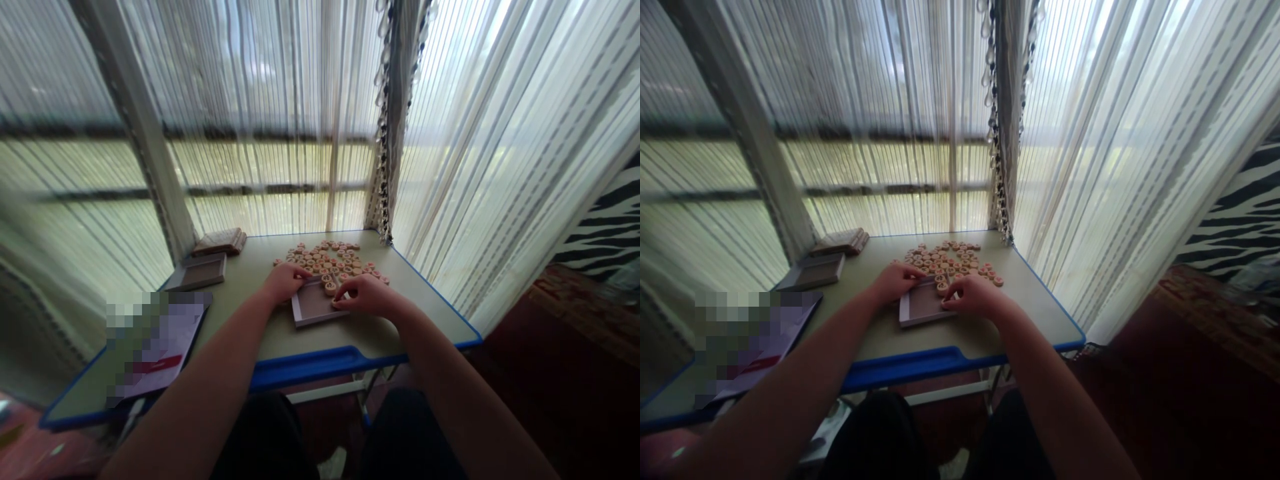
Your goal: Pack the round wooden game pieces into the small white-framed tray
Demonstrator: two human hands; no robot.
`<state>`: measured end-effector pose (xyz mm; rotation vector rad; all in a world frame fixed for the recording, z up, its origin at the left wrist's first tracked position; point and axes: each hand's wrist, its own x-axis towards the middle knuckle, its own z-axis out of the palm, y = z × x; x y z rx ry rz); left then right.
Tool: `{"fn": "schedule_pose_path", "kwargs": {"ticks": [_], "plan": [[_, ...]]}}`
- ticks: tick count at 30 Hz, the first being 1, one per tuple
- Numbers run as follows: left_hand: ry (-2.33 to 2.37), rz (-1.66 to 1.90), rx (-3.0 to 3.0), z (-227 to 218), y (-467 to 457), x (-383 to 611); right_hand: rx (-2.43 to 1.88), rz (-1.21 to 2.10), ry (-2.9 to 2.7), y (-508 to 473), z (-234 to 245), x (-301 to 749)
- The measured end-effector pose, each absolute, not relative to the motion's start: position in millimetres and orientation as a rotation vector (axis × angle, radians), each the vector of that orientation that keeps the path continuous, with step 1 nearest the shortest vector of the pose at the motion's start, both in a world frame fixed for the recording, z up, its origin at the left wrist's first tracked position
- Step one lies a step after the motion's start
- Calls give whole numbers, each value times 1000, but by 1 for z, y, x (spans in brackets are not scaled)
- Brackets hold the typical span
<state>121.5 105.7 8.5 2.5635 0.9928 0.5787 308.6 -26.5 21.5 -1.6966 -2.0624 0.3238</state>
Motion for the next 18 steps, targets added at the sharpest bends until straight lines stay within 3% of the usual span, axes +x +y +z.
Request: {"fn": "schedule_pose_path", "kwargs": {"ticks": [11,18], "plan": [[1015,568,2543,11,103,123,-1714,500,-1993,-24,22,310],[1017,571,2538,11,103,123,-1649,401,-1984,-28,27,307]]}}
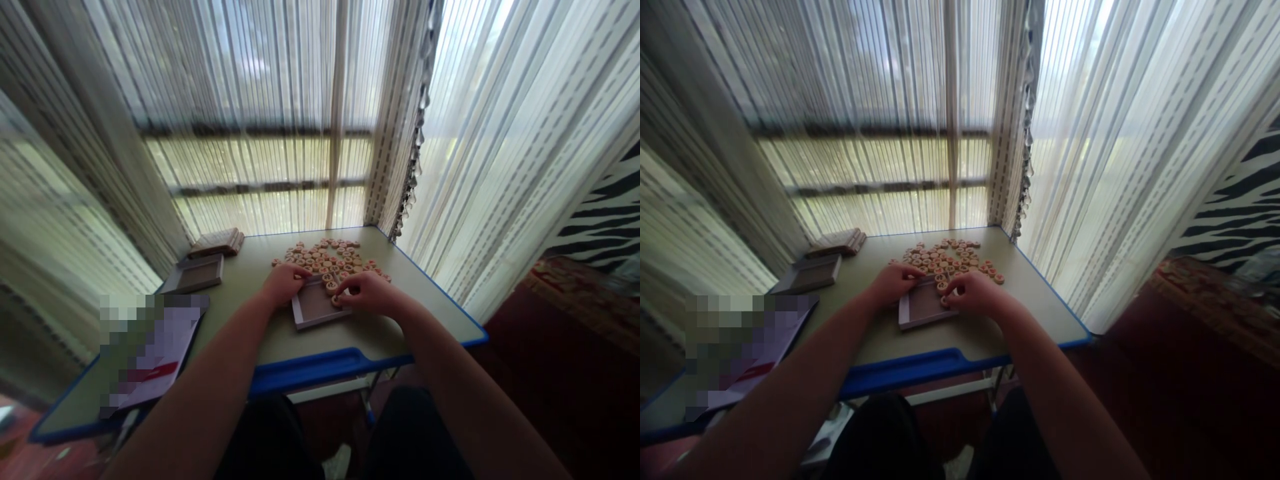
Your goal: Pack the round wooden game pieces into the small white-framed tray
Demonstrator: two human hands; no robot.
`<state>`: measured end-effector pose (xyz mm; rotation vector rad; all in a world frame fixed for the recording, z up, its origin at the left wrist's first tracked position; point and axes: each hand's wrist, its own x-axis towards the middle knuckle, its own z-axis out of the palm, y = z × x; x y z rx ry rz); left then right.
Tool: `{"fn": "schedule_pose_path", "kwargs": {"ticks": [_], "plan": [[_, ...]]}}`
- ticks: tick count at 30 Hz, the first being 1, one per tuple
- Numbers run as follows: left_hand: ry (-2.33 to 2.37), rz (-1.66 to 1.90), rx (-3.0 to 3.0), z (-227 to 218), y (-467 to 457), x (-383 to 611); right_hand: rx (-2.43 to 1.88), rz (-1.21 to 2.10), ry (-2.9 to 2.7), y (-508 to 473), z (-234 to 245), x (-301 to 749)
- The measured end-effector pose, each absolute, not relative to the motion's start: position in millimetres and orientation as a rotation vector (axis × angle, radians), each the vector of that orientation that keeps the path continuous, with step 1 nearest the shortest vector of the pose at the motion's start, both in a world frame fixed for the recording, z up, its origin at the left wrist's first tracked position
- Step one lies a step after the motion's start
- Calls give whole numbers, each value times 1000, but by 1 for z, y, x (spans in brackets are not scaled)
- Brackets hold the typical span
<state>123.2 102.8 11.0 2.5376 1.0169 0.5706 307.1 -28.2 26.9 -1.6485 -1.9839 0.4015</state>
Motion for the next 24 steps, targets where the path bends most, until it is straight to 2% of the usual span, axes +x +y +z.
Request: {"fn": "schedule_pose_path", "kwargs": {"ticks": [17,24], "plan": [[963,566,2529,10,103,123,-1694,337,-2036,-28,23,310],[962,582,2501,11,102,122,-1685,-36,-1885,-27,28,311]]}}
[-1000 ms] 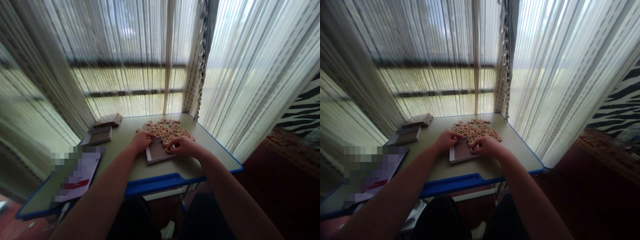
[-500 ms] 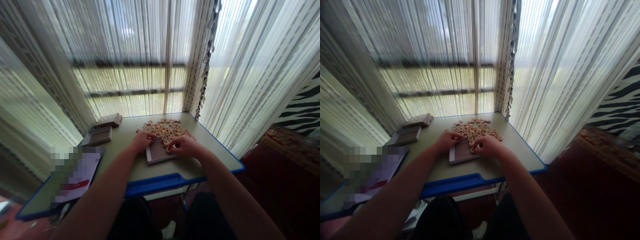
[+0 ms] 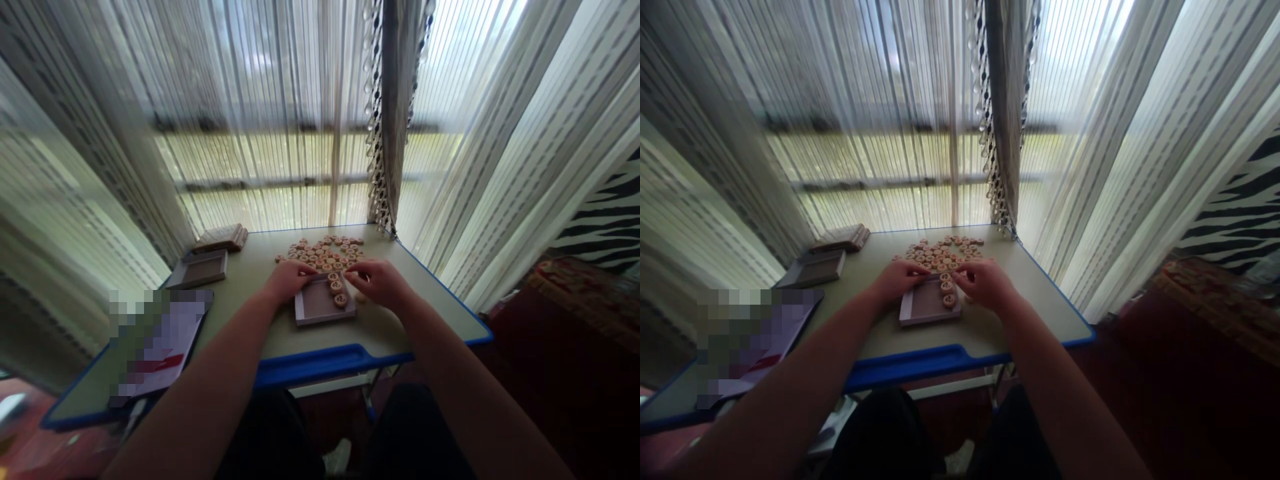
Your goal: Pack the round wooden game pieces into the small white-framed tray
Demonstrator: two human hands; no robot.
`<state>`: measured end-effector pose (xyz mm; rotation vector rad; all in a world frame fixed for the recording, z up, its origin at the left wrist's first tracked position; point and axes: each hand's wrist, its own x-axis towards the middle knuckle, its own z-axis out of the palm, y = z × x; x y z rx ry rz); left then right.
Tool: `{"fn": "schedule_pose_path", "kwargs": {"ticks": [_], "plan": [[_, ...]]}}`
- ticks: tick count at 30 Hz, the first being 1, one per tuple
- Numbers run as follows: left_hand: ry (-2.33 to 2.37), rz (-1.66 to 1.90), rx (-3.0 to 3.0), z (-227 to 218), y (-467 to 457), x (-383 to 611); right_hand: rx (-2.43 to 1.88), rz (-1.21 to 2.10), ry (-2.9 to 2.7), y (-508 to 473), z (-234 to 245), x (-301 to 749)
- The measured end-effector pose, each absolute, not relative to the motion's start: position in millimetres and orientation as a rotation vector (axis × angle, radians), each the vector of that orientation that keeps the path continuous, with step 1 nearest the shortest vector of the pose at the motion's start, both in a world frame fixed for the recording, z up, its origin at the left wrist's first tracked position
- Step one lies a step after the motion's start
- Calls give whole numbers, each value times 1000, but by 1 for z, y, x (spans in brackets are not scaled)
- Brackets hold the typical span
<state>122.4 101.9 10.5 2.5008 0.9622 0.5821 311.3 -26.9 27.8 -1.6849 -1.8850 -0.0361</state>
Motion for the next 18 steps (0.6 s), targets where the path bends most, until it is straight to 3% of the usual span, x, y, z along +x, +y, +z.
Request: {"fn": "schedule_pose_path", "kwargs": {"ticks": [5,11,18], "plan": [[1013,628,2618,16,94,124,-2138,-346,-1501,-20,23,326],[1347,863,2711,16,98,124,-2353,-200,-1395,-17,20,338],[1640,781,2518,-2,113,123,-2346,-152,-1447,-17,18,337]]}}
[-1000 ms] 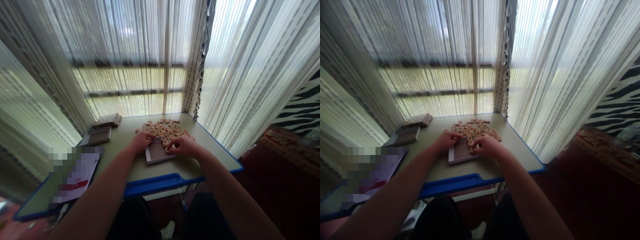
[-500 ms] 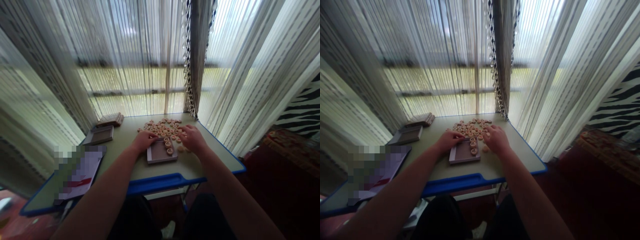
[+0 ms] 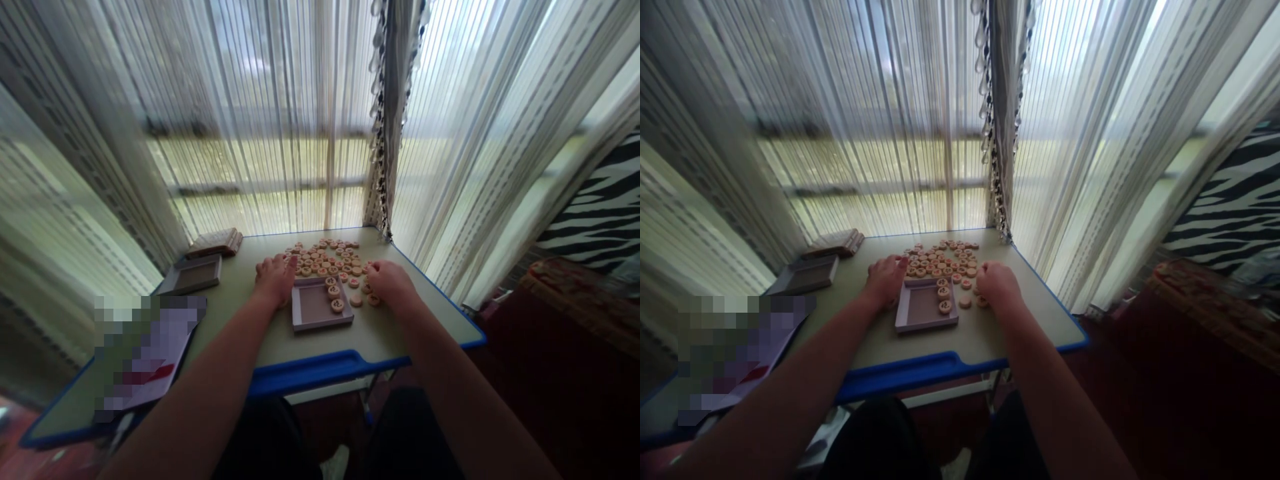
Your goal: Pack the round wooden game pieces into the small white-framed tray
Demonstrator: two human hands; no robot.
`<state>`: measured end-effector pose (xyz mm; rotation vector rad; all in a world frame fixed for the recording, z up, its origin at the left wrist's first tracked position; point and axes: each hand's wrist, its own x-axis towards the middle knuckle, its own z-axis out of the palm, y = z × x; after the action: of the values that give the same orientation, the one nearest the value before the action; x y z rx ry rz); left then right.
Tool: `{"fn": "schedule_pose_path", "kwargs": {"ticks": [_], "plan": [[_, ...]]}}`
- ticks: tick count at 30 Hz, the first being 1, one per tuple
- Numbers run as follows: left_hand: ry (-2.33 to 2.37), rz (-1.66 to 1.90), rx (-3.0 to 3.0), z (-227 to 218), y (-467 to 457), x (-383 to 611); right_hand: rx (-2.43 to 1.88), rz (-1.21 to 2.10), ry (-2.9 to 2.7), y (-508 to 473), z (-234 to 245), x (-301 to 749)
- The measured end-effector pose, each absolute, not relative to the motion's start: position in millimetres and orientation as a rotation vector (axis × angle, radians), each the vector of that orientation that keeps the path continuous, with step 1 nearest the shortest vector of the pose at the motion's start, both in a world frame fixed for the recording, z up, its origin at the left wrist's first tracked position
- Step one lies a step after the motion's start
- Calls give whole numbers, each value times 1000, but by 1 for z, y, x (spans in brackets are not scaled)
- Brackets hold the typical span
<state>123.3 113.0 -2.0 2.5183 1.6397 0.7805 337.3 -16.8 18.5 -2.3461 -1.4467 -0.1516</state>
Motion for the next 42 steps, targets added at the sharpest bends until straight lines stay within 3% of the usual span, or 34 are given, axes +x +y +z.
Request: {"fn": "schedule_pose_path", "kwargs": {"ticks": [11,21,26,31,36,42], "plan": [[1571,663,2566,5,108,124,-2220,-197,-1574,-15,21,336],[1462,1078,2662,11,112,122,-2087,-9,-1868,8,42,338],[1421,1053,2719,6,131,118,-2020,29,-2039,47,65,319],[1556,989,2696,3,141,116,-1718,268,-2073,73,48,304],[1531,979,2710,2,135,123,-1676,94,-2170,74,30,310],[1613,1010,2459,-1,142,120,-1850,107,-2208,73,28,313]]}}
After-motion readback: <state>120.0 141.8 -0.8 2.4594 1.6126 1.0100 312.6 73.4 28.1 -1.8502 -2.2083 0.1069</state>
